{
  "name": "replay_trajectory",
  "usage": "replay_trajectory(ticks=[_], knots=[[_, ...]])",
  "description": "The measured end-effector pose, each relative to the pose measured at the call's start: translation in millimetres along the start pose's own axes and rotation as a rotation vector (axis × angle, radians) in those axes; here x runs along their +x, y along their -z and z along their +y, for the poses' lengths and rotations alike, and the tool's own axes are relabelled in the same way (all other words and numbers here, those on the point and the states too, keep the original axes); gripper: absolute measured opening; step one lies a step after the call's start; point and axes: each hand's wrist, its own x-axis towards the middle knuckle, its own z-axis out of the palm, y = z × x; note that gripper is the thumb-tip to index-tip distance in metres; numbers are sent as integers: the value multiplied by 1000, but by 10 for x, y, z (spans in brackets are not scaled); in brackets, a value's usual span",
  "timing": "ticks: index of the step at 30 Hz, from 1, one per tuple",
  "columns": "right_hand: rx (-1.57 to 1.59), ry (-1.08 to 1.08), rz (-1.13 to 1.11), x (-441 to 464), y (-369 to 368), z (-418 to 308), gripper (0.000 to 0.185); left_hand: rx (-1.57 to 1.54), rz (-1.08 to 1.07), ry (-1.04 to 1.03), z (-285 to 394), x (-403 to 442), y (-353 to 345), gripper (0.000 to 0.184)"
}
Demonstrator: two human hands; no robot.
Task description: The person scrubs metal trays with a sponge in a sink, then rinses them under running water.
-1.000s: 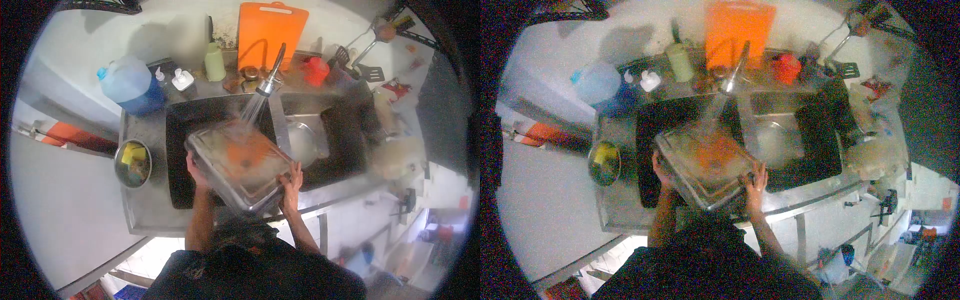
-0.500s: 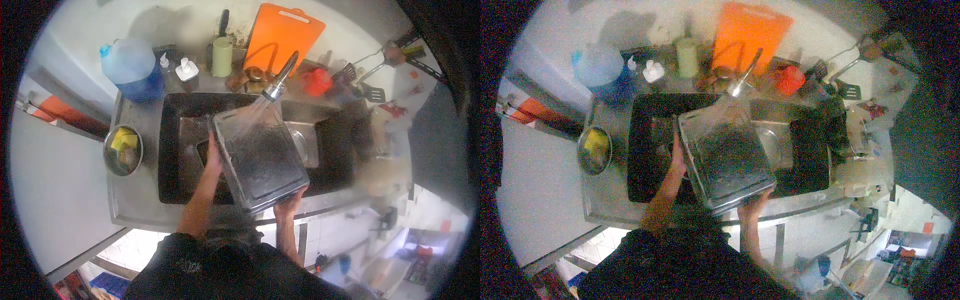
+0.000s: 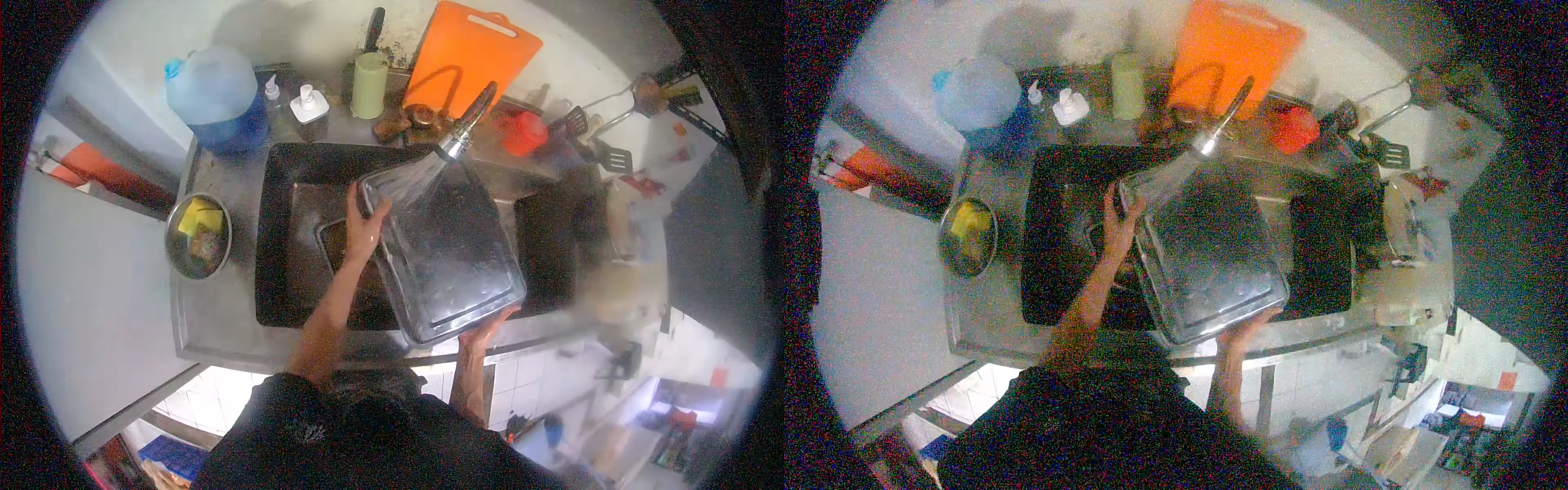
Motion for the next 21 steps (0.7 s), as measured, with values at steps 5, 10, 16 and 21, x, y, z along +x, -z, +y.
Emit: replay_trajectory(ticks=[5,10,16,21], knots=[[-102,53,-1,62,139,28,89,-1,116,192,-219,115,-68,74],[-24,56,-9,147,357,145,85,109,207,227,-375,138,-119,61],[-37,107,24,95,460,190,82,12,306,309,-505,139,-167,48],[-96,117,85,-37,190,93,84,442,226,-149,-409,-95,-211,50]])
